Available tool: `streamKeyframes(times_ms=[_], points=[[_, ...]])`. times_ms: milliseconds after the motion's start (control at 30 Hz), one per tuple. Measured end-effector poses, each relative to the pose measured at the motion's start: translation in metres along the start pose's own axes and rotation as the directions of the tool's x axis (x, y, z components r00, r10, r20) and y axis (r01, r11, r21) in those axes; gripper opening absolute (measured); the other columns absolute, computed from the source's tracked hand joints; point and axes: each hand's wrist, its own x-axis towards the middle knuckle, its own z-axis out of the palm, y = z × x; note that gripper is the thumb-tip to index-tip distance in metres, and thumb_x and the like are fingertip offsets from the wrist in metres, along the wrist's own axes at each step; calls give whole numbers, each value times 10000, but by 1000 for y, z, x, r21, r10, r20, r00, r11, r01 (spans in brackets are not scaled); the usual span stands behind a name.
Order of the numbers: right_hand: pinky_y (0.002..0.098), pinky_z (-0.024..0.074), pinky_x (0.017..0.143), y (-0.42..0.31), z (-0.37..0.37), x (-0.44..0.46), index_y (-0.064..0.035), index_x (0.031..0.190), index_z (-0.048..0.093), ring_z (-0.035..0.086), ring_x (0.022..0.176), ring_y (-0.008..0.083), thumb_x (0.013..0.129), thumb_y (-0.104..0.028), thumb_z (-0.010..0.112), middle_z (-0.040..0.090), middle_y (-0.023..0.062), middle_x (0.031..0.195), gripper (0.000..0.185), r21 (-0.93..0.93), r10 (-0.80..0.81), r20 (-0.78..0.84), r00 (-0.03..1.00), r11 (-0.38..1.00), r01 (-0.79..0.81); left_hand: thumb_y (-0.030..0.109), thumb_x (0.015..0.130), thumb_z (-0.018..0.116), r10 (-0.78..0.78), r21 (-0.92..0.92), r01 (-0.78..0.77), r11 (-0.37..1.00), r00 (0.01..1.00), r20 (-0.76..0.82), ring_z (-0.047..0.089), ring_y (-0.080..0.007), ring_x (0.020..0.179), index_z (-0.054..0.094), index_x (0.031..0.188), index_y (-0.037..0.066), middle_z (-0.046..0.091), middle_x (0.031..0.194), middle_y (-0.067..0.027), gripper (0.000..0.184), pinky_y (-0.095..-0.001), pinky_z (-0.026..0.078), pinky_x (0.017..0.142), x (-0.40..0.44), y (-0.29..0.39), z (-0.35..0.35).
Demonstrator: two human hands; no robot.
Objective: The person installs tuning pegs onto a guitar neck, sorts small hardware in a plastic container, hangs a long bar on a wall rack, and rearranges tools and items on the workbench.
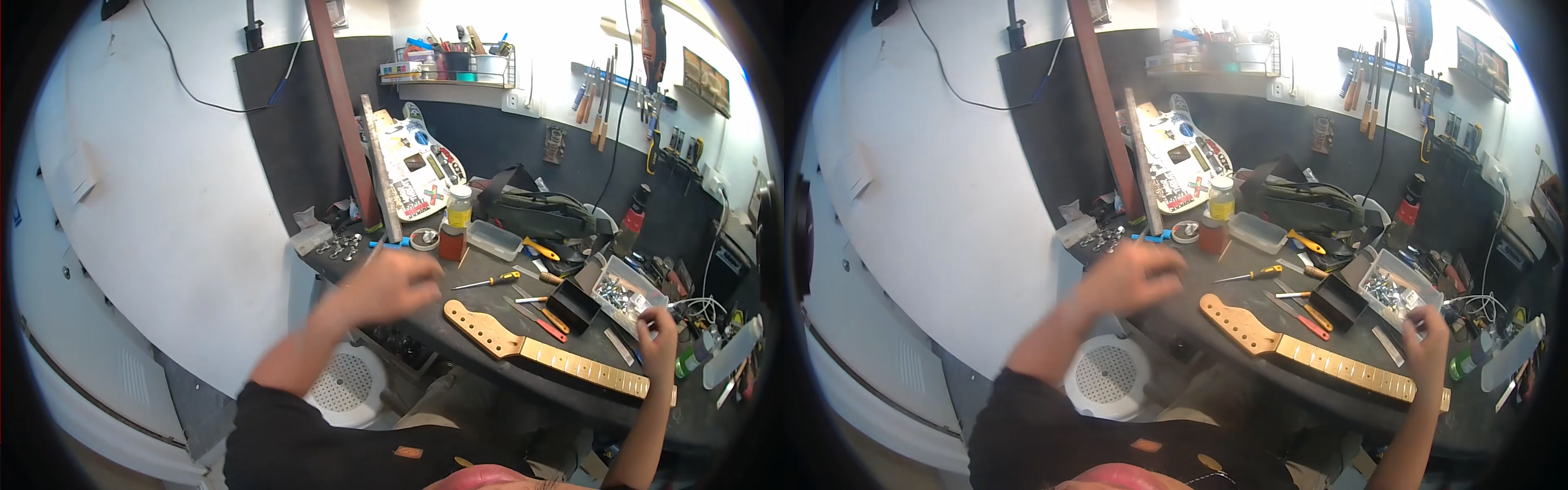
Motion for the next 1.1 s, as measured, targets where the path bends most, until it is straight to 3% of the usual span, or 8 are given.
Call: streamKeyframes(times_ms=[67, 233, 333, 433, 633, 767, 900, 1100], points=[[323, 477, 698, -37, -1, -15, 3, 804, 627, 606, 725, 178, 790, -12, 723, 616, 71, 738, 98, 5, -23, 213, 977, 1000, 22, 206, 871, 765, 20, 329, 49, 943, 979, -205, 755, -349, 944, 761, 1076, -4, 767, 1027, -204, 293, -426, 580, 856, 46, -39, -68], [309, 504, 649, -52, 1, -29, -9, 799, 702, 659, 671, 178, 735, -58, 813, 689, 78, 713, 137, 88, 21, 517, 856, 993, -78, 238, 933, 619, 122, 687, 373, 623, 822, -556, 721, -399, 1072, 761, 1117, 85, 758, 1104, -223, 278, -505, 568, 951, 172, -124, -284], [285, 536, 697, -67, 6, -28, 1, 882, 751, 678, 730, 125, 826, -126, 844, 725, 60, 758, 167, 87, 183, 728, 661, 932, -353, 206, 989, 515, 197, 660, 628, 413, 646, -737, 701, -442, 1106, 715, 1242, 122, 722, 1178, -249, 333, -544, 563, 962, 214, -198, -413], [313, 560, 695, -80, 12, -14, -9, 895, 760, 723, 718, 199, 806, -143, 860, 754, 94, 792, 190, 4, 151, 804, 575, 966, -260, 205, 1034, 503, 231, 572, 776, 266, 524, -820, 685, -453, 1142, 684, 1341, 165, 671, 1275, -227, 358, -544, 562, 987, 212, -209, -453], [311, 487, 627, -118, 7, 39, -37, 800, 725, 672, 643, 202, 792, -339, 844, 694, 74, 714, 325, 190, 57, 423, 905, 970, -149, 236, 1064, 543, 70, 604, 793, 80, 600, -797, 683, -423, 1153, 717, 1268, 134, 677, 1265, -210, 288, -516, 558, 1004, 212, -232, -489], [292, 415, 650, -130, 21, 56, -70, 777, 702, 606, 638, 178, 834, -401, 815, 642, 42, 690, 354, 253, 104, 403, 909, 942, -220, 245, 1042, 610, 41, 602, 761, 241, 612, -790, 697, -389, 1132, 726, 1147, 79, 742, 1163, -201, 227, -494, 549, 963, 207, -262, -547], [299, 410, 728, -136, 39, 69, -80, 776, 697, 595, 667, 177, 882, -386, 782, 641, 28, 705, 335, 125, 115, 457, 882, 973, -192, 249, 1048, 610, -18, 693, 717, 83, 696, -718, 703, -402, 1112, 708, 1164, 61, 748, 1166, -193, 242, -484, 546, 959, 208, -270, -577], [313, 424, 745, -137, 50, 67, -70, 787, 705, 620, 666, 179, 929, -323, 735, 667, 29, 708, 291, 94, 94, 461, 882, 984, -153, 181, 1057, 571, -134, 749, 661, 55, 748, -650, 709, -399, 1080, 646, 1186, 67, 729, 1186, -216, 188, -490, 546, 929, 214, -268, -591]])
